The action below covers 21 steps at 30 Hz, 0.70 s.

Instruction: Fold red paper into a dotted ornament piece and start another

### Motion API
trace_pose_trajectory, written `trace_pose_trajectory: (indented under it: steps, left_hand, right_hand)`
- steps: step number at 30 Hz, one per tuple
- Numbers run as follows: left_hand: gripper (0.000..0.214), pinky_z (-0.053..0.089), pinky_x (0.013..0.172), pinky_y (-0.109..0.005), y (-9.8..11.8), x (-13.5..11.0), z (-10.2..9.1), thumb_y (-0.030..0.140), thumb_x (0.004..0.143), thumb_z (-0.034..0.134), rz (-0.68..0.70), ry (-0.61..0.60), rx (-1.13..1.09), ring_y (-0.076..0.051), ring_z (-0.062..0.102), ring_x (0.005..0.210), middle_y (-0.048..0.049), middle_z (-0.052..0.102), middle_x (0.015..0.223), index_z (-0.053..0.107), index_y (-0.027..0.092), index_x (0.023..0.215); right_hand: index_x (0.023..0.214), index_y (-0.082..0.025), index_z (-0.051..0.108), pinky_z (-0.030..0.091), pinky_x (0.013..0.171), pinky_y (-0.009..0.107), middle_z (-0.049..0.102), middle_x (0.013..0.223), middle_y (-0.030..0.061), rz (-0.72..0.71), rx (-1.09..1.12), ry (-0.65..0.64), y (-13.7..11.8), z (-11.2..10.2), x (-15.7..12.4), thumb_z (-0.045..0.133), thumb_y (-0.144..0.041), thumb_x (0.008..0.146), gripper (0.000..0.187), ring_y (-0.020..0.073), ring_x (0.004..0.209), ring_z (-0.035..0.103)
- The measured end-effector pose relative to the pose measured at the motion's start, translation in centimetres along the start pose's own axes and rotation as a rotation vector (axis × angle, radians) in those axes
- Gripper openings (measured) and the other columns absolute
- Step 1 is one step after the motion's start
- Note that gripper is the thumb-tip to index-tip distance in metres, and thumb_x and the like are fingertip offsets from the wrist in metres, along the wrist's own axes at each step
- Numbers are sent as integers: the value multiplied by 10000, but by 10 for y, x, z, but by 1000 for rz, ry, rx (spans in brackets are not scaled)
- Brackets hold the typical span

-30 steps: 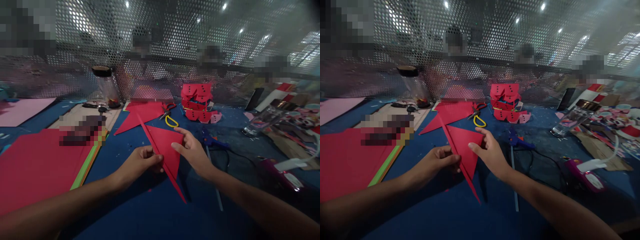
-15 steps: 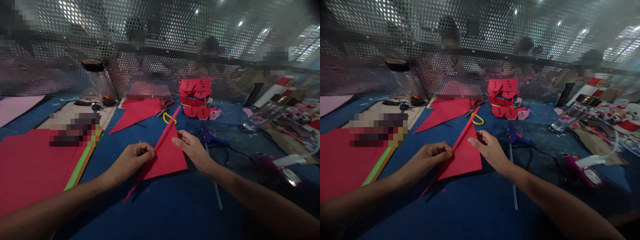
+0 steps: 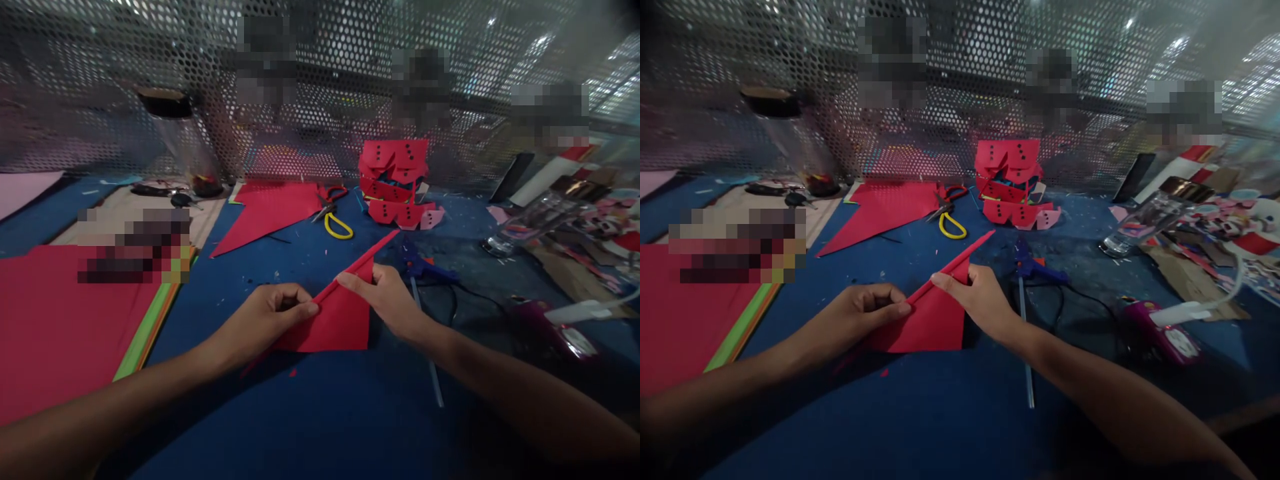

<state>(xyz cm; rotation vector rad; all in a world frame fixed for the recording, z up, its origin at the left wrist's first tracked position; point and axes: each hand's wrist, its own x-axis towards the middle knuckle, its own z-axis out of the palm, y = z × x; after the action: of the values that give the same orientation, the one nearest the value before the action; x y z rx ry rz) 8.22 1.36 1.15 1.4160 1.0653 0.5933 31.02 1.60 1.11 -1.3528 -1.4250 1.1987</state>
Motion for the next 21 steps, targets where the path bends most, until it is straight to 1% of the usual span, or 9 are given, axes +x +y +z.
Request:
trace_pose_trajectory:
  steps: [3, 6, 8, 11, 12, 16, 18, 21]
  left_hand:
    - [320, 336, 529, -221, 2, 0, 0, 487, 886, 684, 12, 35, 33, -116, 476, 606, 6, 600, 690, 694, 177, 806]
    - [337, 321, 535, -215, 1, 1, -2, 499, 906, 664, 37, 43, 62, -106, 455, 608, 19, 578, 686, 680, 177, 809]
    - [349, 345, 563, -217, 0, 1, -3, 518, 915, 654, 33, 24, 55, -112, 485, 641, 14, 602, 723, 680, 179, 840]
    - [360, 409, 639, -241, 1, 1, -4, 539, 919, 651, 8, -23, 33, -145, 565, 746, -14, 672, 846, 707, 185, 946]
    - [366, 414, 647, -247, 2, 1, -4, 541, 918, 651, 0, -24, 38, -148, 569, 753, -18, 675, 851, 714, 182, 953]
    - [383, 389, 609, -247, 5, 0, -3, 539, 908, 652, -11, 5, 75, -135, 529, 703, -13, 635, 773, 706, 163, 859]
    - [378, 402, 610, -248, 5, 1, -3, 540, 897, 667, -18, -1, 59, -139, 545, 710, -19, 652, 788, 705, 165, 872]
    - [356, 433, 626, -251, 2, 3, -5, 526, 867, 713, -44, -42, -24, -147, 586, 727, -28, 695, 838, 706, 176, 928]
  right_hand:
    - [689, -186, 592, 376, 522, 266, 523, 647, -19, -7, 8, 17, 2, -1, 1, 750, -594, 822, 457, 114, 573, 451]
    - [695, -181, 617, 376, 524, 266, 544, 652, -10, -37, -10, 29, 2, -1, 2, 718, -617, 841, 471, 119, 584, 466]
    - [700, -174, 641, 373, 524, 266, 557, 649, -4, -51, -34, 34, 1, -2, 2, 701, -628, 848, 481, 126, 597, 482]
    - [686, -168, 649, 375, 530, 268, 577, 653, 6, -56, -33, 12, -1, -1, 1, 696, -628, 848, 490, 136, 615, 511]
    - [679, -168, 649, 379, 534, 269, 583, 653, 9, -56, -22, 0, -1, -1, 1, 694, -625, 849, 490, 139, 618, 520]
    - [679, -170, 673, 401, 547, 275, 595, 644, 16, -45, 14, -44, -1, 1, 1, 658, -617, 878, 490, 150, 627, 552]
    - [697, -172, 691, 416, 560, 278, 605, 650, 20, -42, 24, -53, -1, 1, 2, 641, -613, 891, 485, 157, 642, 567]
    - [729, -177, 707, 436, 584, 282, 620, 670, 22, -38, 44, -60, -1, 0, 3, 626, -614, 904, 478, 163, 662, 584]
